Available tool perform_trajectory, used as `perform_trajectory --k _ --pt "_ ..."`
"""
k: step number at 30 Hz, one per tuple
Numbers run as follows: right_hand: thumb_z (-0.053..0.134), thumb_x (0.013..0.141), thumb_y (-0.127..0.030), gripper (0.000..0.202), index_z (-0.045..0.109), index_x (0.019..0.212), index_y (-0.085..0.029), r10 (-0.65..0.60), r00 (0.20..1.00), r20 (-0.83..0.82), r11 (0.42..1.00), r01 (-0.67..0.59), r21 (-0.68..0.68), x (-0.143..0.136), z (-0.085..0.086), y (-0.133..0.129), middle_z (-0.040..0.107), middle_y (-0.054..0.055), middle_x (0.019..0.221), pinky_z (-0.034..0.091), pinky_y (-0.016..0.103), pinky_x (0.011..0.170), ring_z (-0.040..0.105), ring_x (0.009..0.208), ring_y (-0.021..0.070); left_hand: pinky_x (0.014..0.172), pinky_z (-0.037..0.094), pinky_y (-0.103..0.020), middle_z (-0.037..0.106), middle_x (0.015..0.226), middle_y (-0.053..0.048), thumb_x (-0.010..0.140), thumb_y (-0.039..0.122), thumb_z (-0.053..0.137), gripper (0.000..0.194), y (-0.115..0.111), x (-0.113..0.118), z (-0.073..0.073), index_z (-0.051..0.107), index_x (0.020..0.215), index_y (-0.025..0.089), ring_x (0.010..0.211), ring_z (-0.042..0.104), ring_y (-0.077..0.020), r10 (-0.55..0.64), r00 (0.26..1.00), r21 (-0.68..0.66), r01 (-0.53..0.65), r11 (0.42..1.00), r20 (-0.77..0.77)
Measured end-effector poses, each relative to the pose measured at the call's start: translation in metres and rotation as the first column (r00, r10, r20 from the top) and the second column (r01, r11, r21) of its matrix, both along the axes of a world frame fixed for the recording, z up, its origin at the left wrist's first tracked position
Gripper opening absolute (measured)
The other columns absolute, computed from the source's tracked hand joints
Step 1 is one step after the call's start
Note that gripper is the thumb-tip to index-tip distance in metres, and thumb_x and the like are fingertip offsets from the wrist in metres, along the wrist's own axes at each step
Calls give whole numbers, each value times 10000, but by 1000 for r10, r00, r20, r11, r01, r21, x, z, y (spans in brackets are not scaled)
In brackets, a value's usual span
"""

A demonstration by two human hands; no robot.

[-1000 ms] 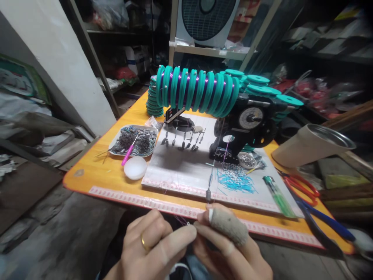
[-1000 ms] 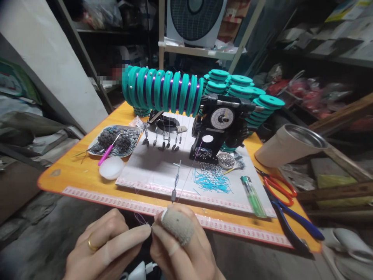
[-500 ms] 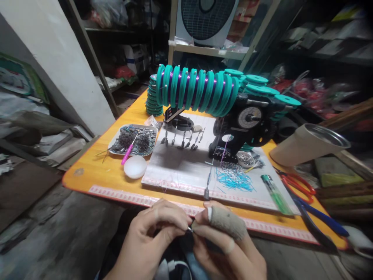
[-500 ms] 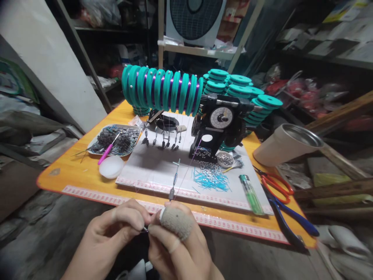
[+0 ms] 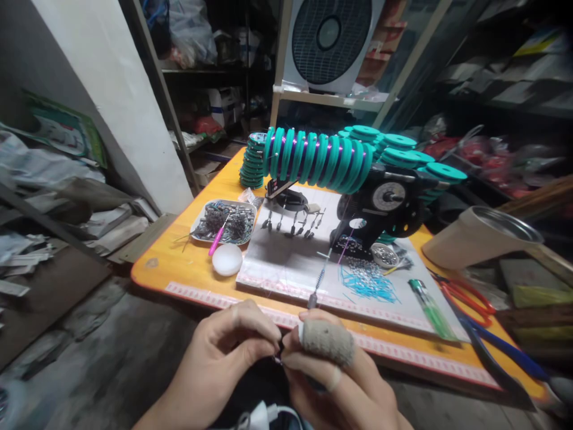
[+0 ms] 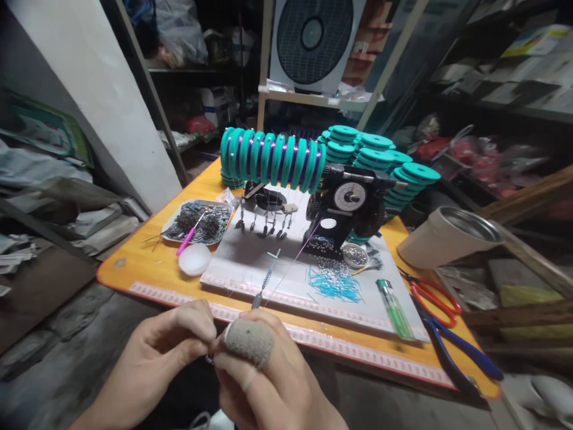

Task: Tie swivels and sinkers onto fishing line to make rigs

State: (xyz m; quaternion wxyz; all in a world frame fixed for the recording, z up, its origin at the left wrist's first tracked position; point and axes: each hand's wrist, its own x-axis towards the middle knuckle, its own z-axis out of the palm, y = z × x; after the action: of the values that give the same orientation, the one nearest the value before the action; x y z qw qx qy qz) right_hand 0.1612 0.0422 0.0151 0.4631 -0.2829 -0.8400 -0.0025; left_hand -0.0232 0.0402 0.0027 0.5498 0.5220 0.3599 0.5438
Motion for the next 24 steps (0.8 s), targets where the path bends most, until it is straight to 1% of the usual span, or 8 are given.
perform_trajectory --k 4,8,13,16,18,19,21,24 --pt "583 937 -83 107 679 944 -131 16 1000 0 1000 -16 11 -2 2 1 726 93 894 634 315 850 691 999 225 667 542 -70 723 743 65 867 158 729 228 -3 -3 -4 737 1016 331 667 687 -48 152 987 26 -153 988 44" --pt "613 920 -79 80 686 919 -112 38 999 -25 998 -37 47 -7 6 3 731 94 868 622 310 886 700 947 205 673 560 -86 719 749 65 858 114 719 251 -4 1 -3 720 1007 316 669 691 -56 249 967 115 -253 961 44" --pt "606 914 -62 90 693 926 -84 69 997 -44 993 -64 102 -27 6 12 733 96 839 610 319 933 704 900 203 687 580 -129 686 743 67 860 118 702 181 -9 2 -6 684 931 283 674 689 -74 426 903 252 -425 869 54" --pt "555 939 -72 147 700 926 -95 82 996 -40 976 -73 203 -34 -4 19 739 99 811 642 327 879 721 868 211 687 584 -153 686 753 64 877 152 686 144 -6 -16 -16 652 946 274 680 695 -88 482 871 303 -436 847 -97" --pt "538 945 -74 174 709 949 -109 67 998 -15 969 -61 238 -33 -13 22 747 95 802 656 350 855 735 859 219 730 580 -192 697 822 32 908 199 650 74 1 -38 -23 647 957 255 763 702 -115 564 769 392 -439 809 -301" --pt "551 940 -79 171 716 968 -117 46 999 -12 969 -42 242 -30 -17 23 752 93 808 664 359 838 742 877 231 763 568 -216 696 869 9 926 229 622 38 8 -52 -25 649 949 242 832 694 -133 626 666 452 -449 771 -406" --pt "626 902 -90 154 733 1004 -134 -16 1000 -8 975 17 223 -23 -24 24 762 91 837 676 364 803 748 938 263 825 527 -266 693 964 -36 927 238 606 61 24 -78 -24 661 942 215 945 662 -172 693 540 493 -488 720 -478" --pt "732 817 -82 214 752 1010 -173 -82 997 3 983 80 168 -12 -30 25 774 80 889 687 337 758 761 945 278 788 488 -295 709 938 -36 921 237 594 100 54 -98 -13 680 963 210 855 650 -181 660 463 486 -449 750 -592"
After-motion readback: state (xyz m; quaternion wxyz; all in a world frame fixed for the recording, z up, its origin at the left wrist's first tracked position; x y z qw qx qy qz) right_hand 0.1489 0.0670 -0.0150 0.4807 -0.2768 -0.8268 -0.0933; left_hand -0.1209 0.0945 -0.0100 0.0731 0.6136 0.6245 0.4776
